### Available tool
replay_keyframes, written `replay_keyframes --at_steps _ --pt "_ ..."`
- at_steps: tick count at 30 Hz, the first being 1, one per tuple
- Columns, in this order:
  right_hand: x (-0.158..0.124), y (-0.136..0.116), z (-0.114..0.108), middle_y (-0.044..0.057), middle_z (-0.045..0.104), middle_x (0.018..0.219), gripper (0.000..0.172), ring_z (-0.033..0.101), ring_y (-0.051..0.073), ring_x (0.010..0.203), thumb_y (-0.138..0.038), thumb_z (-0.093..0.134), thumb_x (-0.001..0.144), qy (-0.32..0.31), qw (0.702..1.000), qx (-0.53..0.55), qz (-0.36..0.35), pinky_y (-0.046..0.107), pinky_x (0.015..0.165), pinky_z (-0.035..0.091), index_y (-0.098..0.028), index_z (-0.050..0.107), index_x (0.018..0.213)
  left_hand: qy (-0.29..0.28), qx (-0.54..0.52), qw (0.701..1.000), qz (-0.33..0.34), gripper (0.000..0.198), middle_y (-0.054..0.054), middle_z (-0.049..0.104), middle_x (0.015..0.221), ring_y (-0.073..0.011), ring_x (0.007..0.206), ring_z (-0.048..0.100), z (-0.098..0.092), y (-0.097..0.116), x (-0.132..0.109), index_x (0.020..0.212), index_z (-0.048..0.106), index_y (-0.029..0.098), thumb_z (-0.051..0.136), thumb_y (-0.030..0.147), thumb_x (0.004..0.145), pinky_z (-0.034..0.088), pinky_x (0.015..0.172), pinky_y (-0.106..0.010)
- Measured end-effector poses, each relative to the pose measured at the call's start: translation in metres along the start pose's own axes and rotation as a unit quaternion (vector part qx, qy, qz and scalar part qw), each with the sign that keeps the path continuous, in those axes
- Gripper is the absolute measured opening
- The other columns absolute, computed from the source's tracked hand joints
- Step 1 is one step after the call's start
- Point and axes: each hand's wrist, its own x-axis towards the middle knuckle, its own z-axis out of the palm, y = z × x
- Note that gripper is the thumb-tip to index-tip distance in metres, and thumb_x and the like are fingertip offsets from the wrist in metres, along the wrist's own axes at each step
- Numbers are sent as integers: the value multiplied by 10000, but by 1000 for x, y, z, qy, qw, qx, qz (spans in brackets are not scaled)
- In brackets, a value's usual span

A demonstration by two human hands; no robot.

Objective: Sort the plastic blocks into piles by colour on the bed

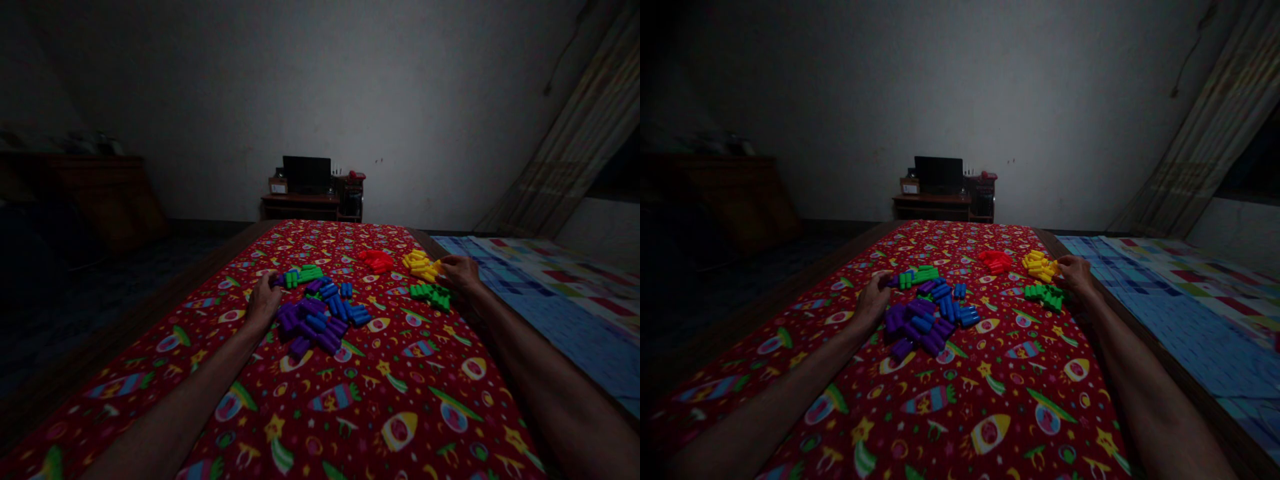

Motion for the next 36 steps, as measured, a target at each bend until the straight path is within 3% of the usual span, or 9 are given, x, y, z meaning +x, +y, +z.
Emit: replay_keyframes --at_steps 5,10,15,19,26,36 --pt "-4 -12 2 89 750 916 247 688 274 866 -273 564 718 4 1000 -9 14 364 800 525 -181 752 849 13 -13 1000 4 424 -81 654 1183 -212 1139 596 1 -3 0 1154 569 198 461 104 755 431 1018 -367" --pt "-10 -7 4 86 753 887 248 697 271 852 -241 570 704 6 1000 13 17 367 782 541 -187 758 858 10 -26 1000 4 426 -82 657 1173 -208 1142 594 3 -4 1 1138 576 193 452 93 743 418 1032 -369" --pt "-8 -8 4 99 751 940 329 706 262 836 -223 560 707 27 998 49 35 345 729 561 -166 748 971 7 -17 1000 5 432 -97 652 1183 -214 1136 598 2 -3 2 1144 578 184 450 91 742 420 1030 -375" --pt "-2 -14 4 100 750 955 385 707 274 860 -231 593 691 20 997 72 5 344 726 565 -151 732 1040 11 -11 1000 7 428 -82 657 1173 -218 1138 595 3 -6 3 1130 582 203 455 94 736 423 1026 -380" --pt "2 -15 11 64 748 984 470 707 257 857 -144 569 638 -58 990 121 -46 342 698 584 -192 724 1079 10 -21 1000 14 438 -72 660 1161 -212 1126 600 3 -8 3 1130 577 211 461 91 725 428 1023 -372" --pt "-4 -19 0 82 739 1021 408 697 293 916 -210 574 713 -19 997 69 -42 398 793 565 -174 706 1097 0 -11 1000 4 442 -96 650 1182 -217 1139 597 2 -2 1 1158 574 183 451 89 745 430 1024 -369"
